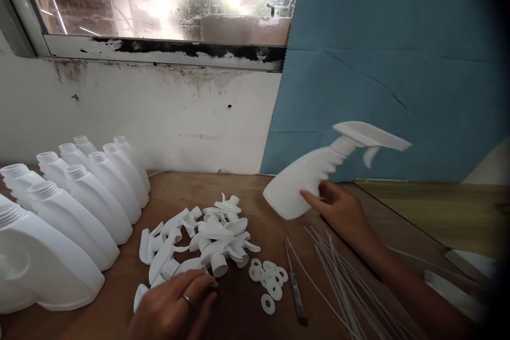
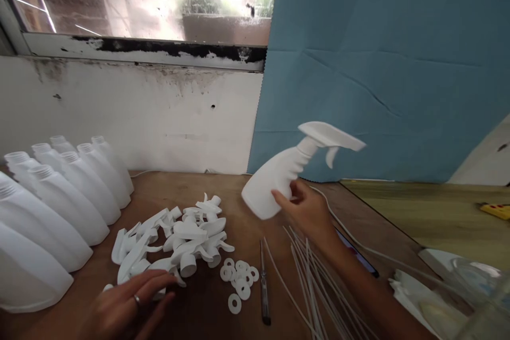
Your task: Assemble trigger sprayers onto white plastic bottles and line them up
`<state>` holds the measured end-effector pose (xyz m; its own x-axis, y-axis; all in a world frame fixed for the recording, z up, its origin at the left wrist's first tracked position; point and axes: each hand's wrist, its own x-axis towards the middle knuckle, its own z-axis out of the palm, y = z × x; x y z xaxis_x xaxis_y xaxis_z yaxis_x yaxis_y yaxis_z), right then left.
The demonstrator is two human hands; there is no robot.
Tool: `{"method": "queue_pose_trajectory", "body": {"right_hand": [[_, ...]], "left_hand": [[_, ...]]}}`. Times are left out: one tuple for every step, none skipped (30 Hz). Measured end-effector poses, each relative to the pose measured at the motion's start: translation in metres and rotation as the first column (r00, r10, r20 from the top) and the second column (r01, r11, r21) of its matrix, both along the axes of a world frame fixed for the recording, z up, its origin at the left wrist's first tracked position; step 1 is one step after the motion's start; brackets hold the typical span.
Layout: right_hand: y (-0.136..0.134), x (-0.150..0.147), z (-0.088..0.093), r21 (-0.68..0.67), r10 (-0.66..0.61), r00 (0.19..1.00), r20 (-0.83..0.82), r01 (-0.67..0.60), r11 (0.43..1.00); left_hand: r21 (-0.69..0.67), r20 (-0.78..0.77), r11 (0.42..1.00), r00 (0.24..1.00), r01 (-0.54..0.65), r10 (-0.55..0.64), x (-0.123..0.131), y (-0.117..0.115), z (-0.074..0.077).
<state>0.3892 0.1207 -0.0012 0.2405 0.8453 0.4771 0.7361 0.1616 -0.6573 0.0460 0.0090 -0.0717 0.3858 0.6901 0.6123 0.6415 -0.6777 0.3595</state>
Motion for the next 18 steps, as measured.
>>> {"method": "queue_pose_trajectory", "body": {"right_hand": [[0.019, 0.004, 0.000, -0.012, -0.029, 0.999, 0.025, 0.029, 0.999], [0.036, 0.008, -0.001, -0.021, -0.067, 0.996, 0.054, 0.069, 0.997], [0.052, 0.011, -0.004, -0.045, -0.092, 0.992, 0.088, 0.096, 0.994], [0.065, 0.012, -0.009, -0.072, -0.105, 0.987, 0.122, 0.115, 0.991], [0.077, 0.013, -0.013, -0.097, -0.121, 0.981, 0.151, 0.136, 0.986], [0.087, 0.013, -0.018, -0.119, -0.136, 0.975, 0.177, 0.158, 0.980], [0.096, 0.012, -0.023, -0.136, -0.150, 0.969, 0.198, 0.179, 0.974], [0.104, 0.010, -0.028, -0.148, -0.164, 0.963, 0.214, 0.198, 0.969], [0.111, 0.008, -0.032, -0.157, -0.179, 0.958, 0.225, 0.217, 0.964], [0.117, 0.006, -0.035, -0.163, -0.194, 0.953, 0.233, 0.235, 0.958], [0.123, 0.003, -0.037, -0.166, -0.208, 0.949, 0.237, 0.250, 0.954], [0.129, 0.001, -0.039, -0.168, -0.221, 0.946, 0.239, 0.264, 0.950], [0.135, -0.001, -0.040, -0.170, -0.231, 0.943, 0.239, 0.275, 0.946], [0.139, -0.003, -0.041, -0.171, -0.238, 0.942, 0.238, 0.282, 0.944], [0.144, -0.004, -0.042, -0.172, -0.241, 0.941, 0.237, 0.285, 0.943], [0.148, -0.005, -0.042, -0.174, -0.240, 0.942, 0.235, 0.284, 0.943], [0.151, -0.006, -0.042, -0.177, -0.238, 0.943, 0.233, 0.282, 0.943], [0.154, -0.006, -0.042, -0.180, -0.232, 0.945, 0.230, 0.276, 0.944]], "left_hand": [[0.077, -0.076, 0.997, 0.997, 0.001, 0.005, -0.010, 0.004, 0.007], [0.114, -0.130, 0.993, 0.991, -0.016, 0.031, -0.020, 0.008, 0.013], [0.126, -0.165, 0.991, 0.985, -0.038, 0.059, -0.030, 0.012, 0.018], [0.121, -0.183, 0.991, 0.979, -0.065, 0.087, -0.039, 0.015, 0.021], [0.094, -0.202, 0.991, 0.973, -0.093, 0.110, -0.049, 0.017, 0.023], [0.052, -0.226, 0.993, 0.967, -0.110, 0.119, -0.057, 0.018, 0.023], [-0.004, -0.255, 0.993, 0.960, -0.120, 0.115, -0.064, 0.020, 0.022], [-0.069, -0.289, 0.990, 0.952, -0.125, 0.100, -0.071, 0.020, 0.020], [-0.137, -0.320, 0.983, 0.944, -0.126, 0.076, -0.076, 0.021, 0.019], [-0.195, -0.341, 0.973, 0.939, -0.124, 0.052, -0.080, 0.021, 0.018], [-0.237, -0.352, 0.964, 0.935, -0.122, 0.032, -0.082, 0.020, 0.017], [-0.268, -0.355, 0.956, 0.935, -0.121, 0.019, -0.084, 0.020, 0.018], [-0.294, -0.356, 0.948, 0.935, -0.121, 0.009, -0.084, 0.019, 0.018], [-0.312, -0.355, 0.943, 0.935, -0.119, 0.001, -0.084, 0.017, 0.018], [-0.324, -0.354, 0.938, 0.935, -0.121, -0.002, -0.084, 0.016, 0.018], [-0.330, -0.356, 0.936, 0.934, -0.123, -0.003, -0.084, 0.014, 0.017], [-0.326, -0.361, 0.937, 0.933, -0.125, -0.001, -0.084, 0.013, 0.015], [-0.310, -0.368, 0.942, 0.930, -0.126, 0.003, -0.084, 0.011, 0.012]]}}
